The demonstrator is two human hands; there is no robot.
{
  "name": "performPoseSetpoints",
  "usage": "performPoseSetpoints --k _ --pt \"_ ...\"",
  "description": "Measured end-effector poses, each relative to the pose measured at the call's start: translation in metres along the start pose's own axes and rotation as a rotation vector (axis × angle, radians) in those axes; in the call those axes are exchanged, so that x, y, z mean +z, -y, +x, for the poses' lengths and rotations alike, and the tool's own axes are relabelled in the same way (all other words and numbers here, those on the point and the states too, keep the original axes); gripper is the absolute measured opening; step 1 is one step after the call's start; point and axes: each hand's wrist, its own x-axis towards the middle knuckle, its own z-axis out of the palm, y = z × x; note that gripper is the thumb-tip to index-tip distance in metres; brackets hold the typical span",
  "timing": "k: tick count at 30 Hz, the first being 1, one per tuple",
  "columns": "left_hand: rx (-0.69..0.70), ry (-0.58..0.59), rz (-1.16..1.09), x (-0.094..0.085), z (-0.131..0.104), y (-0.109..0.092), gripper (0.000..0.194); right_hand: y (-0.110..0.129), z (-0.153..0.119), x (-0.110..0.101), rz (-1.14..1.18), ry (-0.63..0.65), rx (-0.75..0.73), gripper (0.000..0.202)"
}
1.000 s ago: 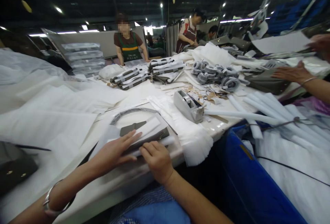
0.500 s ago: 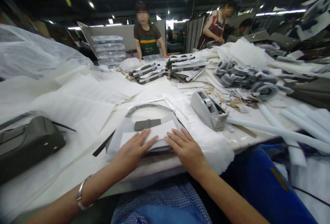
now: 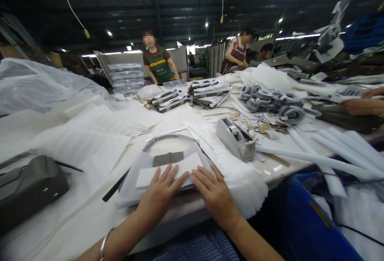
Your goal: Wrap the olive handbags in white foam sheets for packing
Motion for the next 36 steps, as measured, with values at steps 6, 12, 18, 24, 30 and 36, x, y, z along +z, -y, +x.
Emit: performPoseSetpoints --k 6,12,18,24,30,36 --pt "0.019 -0.061 0.008 0.007 -0.006 0.002 0.074 0.015 -0.032 -0.026 0.285 -0.055 0.618 0.02" --pt "0.056 -0.097 0.019 0.009 -0.005 0.006 0.071 0.022 -0.027 -0.022 1.067 0.097 1.235 0.043" --pt "0.082 -0.208 0.105 0.014 -0.011 0.011 0.064 0.028 0.008 -0.028 1.386 -0.027 1.342 0.045" --pt "0.06 -0.28 0.154 0.016 -0.02 0.018 0.065 0.031 0.028 -0.031 1.451 0.029 1.234 0.035" --pt "0.02 -0.334 0.103 0.015 -0.024 0.026 0.064 0.037 0.049 -0.03 1.489 -0.048 1.137 0.031" --pt "-0.032 -0.366 0.009 0.008 -0.023 0.038 0.064 -0.024 0.036 -0.033 0.638 0.106 0.621 0.03"
